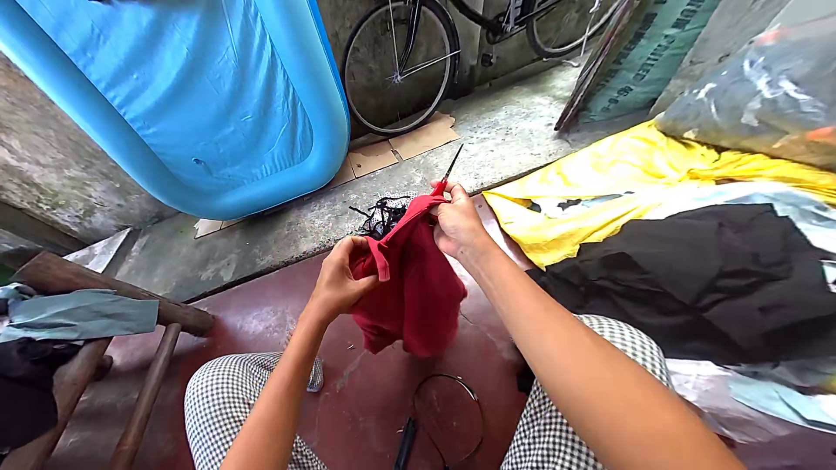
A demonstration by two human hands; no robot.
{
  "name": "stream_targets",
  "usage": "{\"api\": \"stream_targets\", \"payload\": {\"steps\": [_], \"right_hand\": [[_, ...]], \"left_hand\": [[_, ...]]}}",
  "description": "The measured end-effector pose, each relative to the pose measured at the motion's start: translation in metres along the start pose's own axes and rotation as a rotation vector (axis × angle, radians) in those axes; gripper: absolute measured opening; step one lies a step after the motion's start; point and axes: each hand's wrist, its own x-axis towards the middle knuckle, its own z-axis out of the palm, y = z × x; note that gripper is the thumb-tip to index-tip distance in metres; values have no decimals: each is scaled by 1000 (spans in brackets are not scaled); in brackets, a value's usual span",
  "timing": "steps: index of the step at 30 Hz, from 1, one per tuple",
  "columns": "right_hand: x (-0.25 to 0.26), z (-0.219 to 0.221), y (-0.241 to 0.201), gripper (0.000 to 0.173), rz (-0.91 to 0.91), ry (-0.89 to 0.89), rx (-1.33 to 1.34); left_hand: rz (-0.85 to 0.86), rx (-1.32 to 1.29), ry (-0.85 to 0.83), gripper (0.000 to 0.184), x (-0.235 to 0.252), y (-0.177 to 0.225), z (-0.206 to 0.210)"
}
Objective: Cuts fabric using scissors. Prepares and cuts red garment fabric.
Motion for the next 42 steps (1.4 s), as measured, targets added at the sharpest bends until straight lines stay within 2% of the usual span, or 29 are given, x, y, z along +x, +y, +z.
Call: {"api": "stream_targets", "payload": {"steps": [3, 6, 10, 13, 14, 15, 18, 21, 23, 26, 30, 33, 35, 36, 38, 40, 42], "right_hand": [[4, -3, -5, 59, -63, -84, -218], [9, -13, -17, 52, -227, -280, -518], [5, -21, -36, 38, -359, -472, -746], [8, -32, -42, 68, -414, -530, -1028], [7, -34, -41, 70, -432, -544, -1175], [7, -37, -38, 65, -433, -552, -1349], [9, -44, -18, 47, -337, -444, -1696], [17, -47, -15, 46, -305, -244, -1745], [16, -42, -15, 43, -376, -133, -1693], [11, -28, -26, 40, -598, -22, -1615], [-8, -27, -43, 41, -725, -70, -1584], [-20, -49, -40, 37, -557, -239, -1622], [-22, -67, -27, 34, -335, -365, -1727], [-21, -76, -15, 36, -202, -409, -1785], [-21, -94, 18, 58, 28, -428, -1870], [-25, -106, 52, 69, 130, -427, -1895], [-37, -99, 73, 65, 168, -510, -1791]], "left_hand": [[45, 307, 55, 47, 14, -5, -12], [15, 387, 148, 40, 23, -1, -41], [-55, 468, 268, 37, 34, -4, -93], [-100, 532, 345, 37, 36, -15, -127], [-119, 552, 349, 36, 36, -19, -135], [-140, 581, 345, 35, 37, -22, -140], [-189, 659, 305, 34, 38, -36, -151], [-183, 725, 240, 33, 45, -50, -158], [-157, 798, 198, 36, 51, -60, -164], [-95, 899, 187, 41, 64, -68, -176], [-62, 837, 225, 46, 60, -75, -185], [-71, 709, 120, 42, 29, -81, -167], [-213, 679, -104, 34, -7, -98, -134], [-317, 704, -245, 29, -31, -110, -108], [-522, 754, -546, 18, -89, -137, -41], [-741, 736, -865, 31, -136, -145, 24], [-818, 649, -992, 32, -175, -154, 75]]}}
